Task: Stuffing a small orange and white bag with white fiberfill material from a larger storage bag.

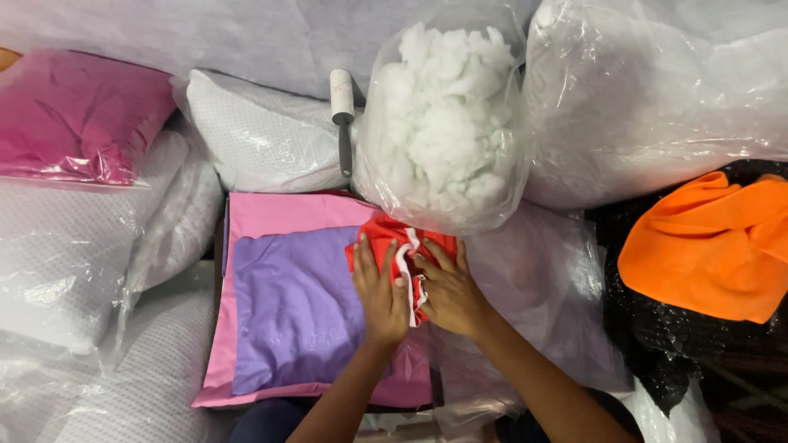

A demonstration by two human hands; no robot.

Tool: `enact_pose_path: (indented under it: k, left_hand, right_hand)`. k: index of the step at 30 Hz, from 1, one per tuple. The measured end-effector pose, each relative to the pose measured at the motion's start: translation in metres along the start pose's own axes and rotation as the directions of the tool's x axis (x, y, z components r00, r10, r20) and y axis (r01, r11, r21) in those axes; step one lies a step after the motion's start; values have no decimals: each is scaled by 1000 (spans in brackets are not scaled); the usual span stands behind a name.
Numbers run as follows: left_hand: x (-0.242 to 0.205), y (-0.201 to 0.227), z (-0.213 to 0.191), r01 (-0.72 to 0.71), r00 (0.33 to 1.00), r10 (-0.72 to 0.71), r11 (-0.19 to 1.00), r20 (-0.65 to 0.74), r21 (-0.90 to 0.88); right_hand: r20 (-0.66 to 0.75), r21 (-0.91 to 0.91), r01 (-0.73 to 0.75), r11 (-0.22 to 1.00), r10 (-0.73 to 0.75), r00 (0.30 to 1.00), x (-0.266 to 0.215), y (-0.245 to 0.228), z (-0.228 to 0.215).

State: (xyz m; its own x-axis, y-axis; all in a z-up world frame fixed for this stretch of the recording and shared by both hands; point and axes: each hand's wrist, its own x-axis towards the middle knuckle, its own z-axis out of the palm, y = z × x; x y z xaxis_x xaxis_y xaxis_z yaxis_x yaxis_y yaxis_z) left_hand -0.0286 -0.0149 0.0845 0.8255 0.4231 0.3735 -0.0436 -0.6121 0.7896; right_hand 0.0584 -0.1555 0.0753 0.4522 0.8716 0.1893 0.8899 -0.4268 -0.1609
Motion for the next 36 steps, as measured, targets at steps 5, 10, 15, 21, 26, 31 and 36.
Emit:
enact_pose_path:
  k: [5, 10, 15, 21, 26, 31, 36]
  left_hand:
    - [-8, -47, 35, 148, 969, -185, 965, 164, 218]
    - [6, -37, 26, 244, 909, -333, 913, 250, 328]
    - [23, -12, -4, 40, 969, -64, 994, -240, -102]
    - [18, 34, -52, 240, 932, -346, 816, -111, -527]
    - [26, 50, -59, 140, 932, -338, 673, -133, -726]
    - [32, 39, -58, 14, 969, -185, 709, -167, -705]
    - [31, 34, -50, 7, 978, -151, 706, -141, -708]
  right_hand:
    - [243, -56, -154, 987, 163, 956, 15, 2, 20]
    - [270, 6, -208, 978, 199, 942, 16, 10, 36]
    - [-312, 317, 70, 946, 35, 949, 11, 18, -12]
    - [-212, 461, -225, 858, 353, 911, -20, 20, -96]
    - [-161, 808, -144, 572, 449, 879, -24, 26, -99]
    - [-39, 897, -155, 415, 423, 906, -29, 29, -108]
    - [149, 793, -495, 355, 675, 723, -31, 24, -89]
